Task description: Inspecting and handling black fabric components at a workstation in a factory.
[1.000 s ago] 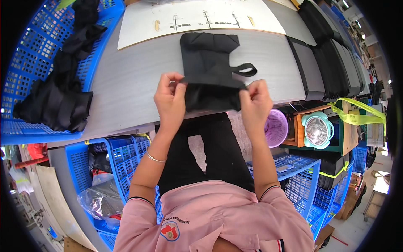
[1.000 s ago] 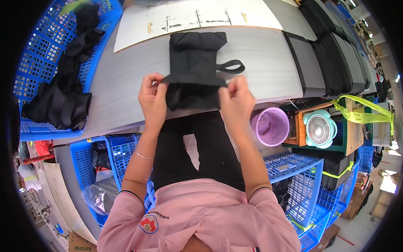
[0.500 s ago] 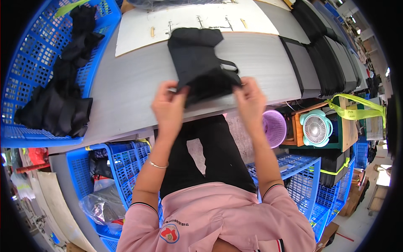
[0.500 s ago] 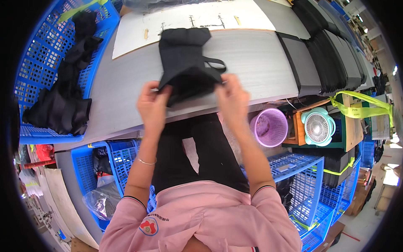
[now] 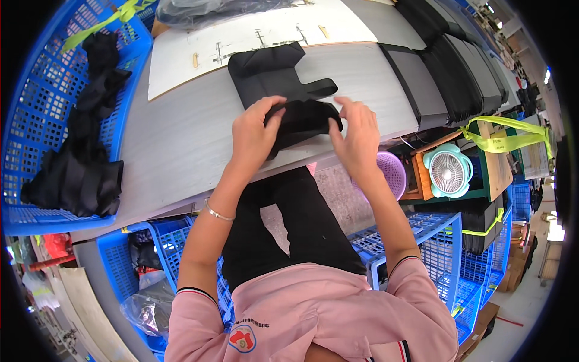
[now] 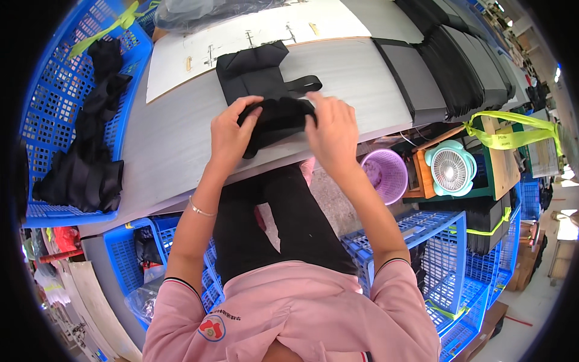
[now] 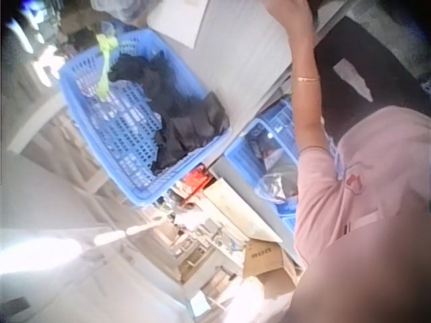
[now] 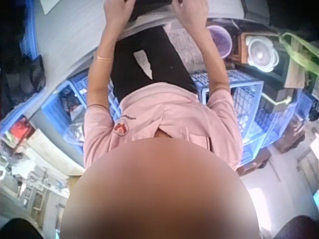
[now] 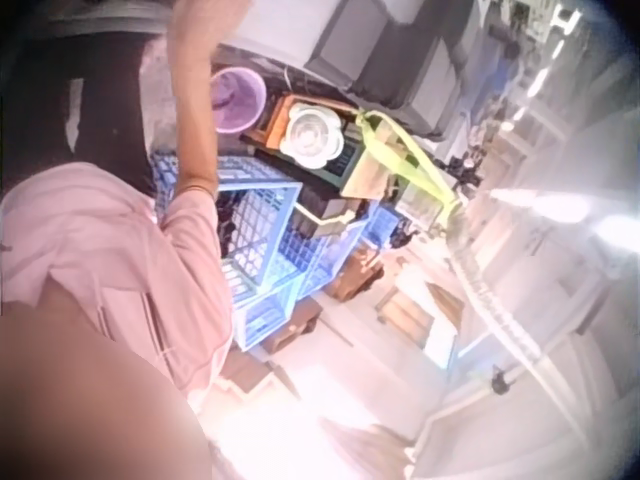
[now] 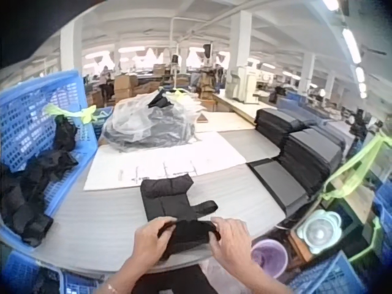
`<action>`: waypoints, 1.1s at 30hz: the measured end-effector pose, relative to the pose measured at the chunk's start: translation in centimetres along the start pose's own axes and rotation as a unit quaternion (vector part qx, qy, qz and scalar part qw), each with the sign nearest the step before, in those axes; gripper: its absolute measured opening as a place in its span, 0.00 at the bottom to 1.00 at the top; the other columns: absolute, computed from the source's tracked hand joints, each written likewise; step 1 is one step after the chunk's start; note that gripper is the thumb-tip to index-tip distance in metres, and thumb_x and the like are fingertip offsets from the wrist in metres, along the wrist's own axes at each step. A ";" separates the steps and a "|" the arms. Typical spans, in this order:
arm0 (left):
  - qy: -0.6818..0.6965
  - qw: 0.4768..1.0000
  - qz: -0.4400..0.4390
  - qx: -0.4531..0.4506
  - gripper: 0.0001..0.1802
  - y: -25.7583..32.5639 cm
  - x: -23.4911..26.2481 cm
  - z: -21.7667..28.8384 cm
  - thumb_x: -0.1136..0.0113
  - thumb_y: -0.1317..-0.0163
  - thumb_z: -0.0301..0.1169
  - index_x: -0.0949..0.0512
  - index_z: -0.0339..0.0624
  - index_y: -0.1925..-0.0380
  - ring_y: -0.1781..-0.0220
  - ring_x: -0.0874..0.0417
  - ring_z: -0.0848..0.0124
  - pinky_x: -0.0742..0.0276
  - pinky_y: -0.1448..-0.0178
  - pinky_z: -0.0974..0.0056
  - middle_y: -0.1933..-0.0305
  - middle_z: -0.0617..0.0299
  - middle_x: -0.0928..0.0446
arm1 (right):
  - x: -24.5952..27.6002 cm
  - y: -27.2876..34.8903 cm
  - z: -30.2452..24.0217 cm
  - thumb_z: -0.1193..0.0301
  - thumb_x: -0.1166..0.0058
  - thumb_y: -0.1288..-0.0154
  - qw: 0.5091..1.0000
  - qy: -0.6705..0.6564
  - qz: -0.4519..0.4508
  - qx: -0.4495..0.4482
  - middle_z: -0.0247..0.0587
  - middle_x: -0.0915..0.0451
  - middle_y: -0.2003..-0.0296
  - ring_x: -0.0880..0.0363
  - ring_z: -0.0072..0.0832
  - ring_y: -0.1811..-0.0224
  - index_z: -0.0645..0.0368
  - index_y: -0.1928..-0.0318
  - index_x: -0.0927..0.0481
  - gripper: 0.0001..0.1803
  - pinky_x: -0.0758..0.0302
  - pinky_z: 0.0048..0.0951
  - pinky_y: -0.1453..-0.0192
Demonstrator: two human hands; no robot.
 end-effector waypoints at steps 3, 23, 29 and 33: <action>-0.020 1.000 0.015 0.015 0.08 -0.8 -1.1 -1.8 0.37 0.34 0.31 0.16 0.42 0.57 0.69 0.15 0.64 0.23 0.61 0.64 0.70 0.54 0.16 | -0.9 1.3 -3.8 0.77 0.34 0.45 0.988 -0.107 -0.026 0.107 0.42 0.24 0.64 0.24 0.41 0.59 0.58 0.50 0.21 0.21 0.26 0.41 0.51; 0.067 0.993 0.092 0.023 0.24 0.4 1.1 -3.5 0.34 0.34 0.35 0.24 0.37 0.41 0.41 0.19 0.66 0.25 0.41 0.63 0.43 0.54 0.19 | 4.8 1.0 18.9 0.68 0.32 0.42 0.972 0.208 0.069 -0.089 0.46 0.21 0.51 0.23 0.42 0.45 0.55 0.43 0.21 0.25 0.27 0.44 0.43; 0.182 0.971 0.140 0.061 0.26 4.9 3.3 -1.8 0.38 0.33 0.26 0.30 0.35 0.35 0.35 0.23 0.64 0.26 0.35 0.60 0.36 0.51 0.25 | 3.5 1.5 32.5 0.54 0.35 0.40 0.946 0.161 -0.080 -0.271 0.39 0.16 0.53 0.19 0.40 0.48 0.52 0.54 0.11 0.19 0.25 0.42 0.45; 0.252 0.961 0.107 0.049 0.22 7.1 2.4 0.6 0.42 0.32 0.23 0.28 0.33 0.39 0.39 0.22 0.67 0.24 0.37 0.61 0.39 0.53 0.23 | 5.2 1.1 33.4 0.54 0.39 0.37 0.935 0.056 -0.062 -0.344 0.43 0.15 0.55 0.16 0.43 0.51 0.53 0.57 0.09 0.18 0.22 0.39 0.47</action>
Point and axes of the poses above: each hand's wrist, its own y-axis away from the middle knuckle, its own x-axis out of the back of the hand, z = x × y, the point moved 10 cm from there along -y, towards the middle knuckle
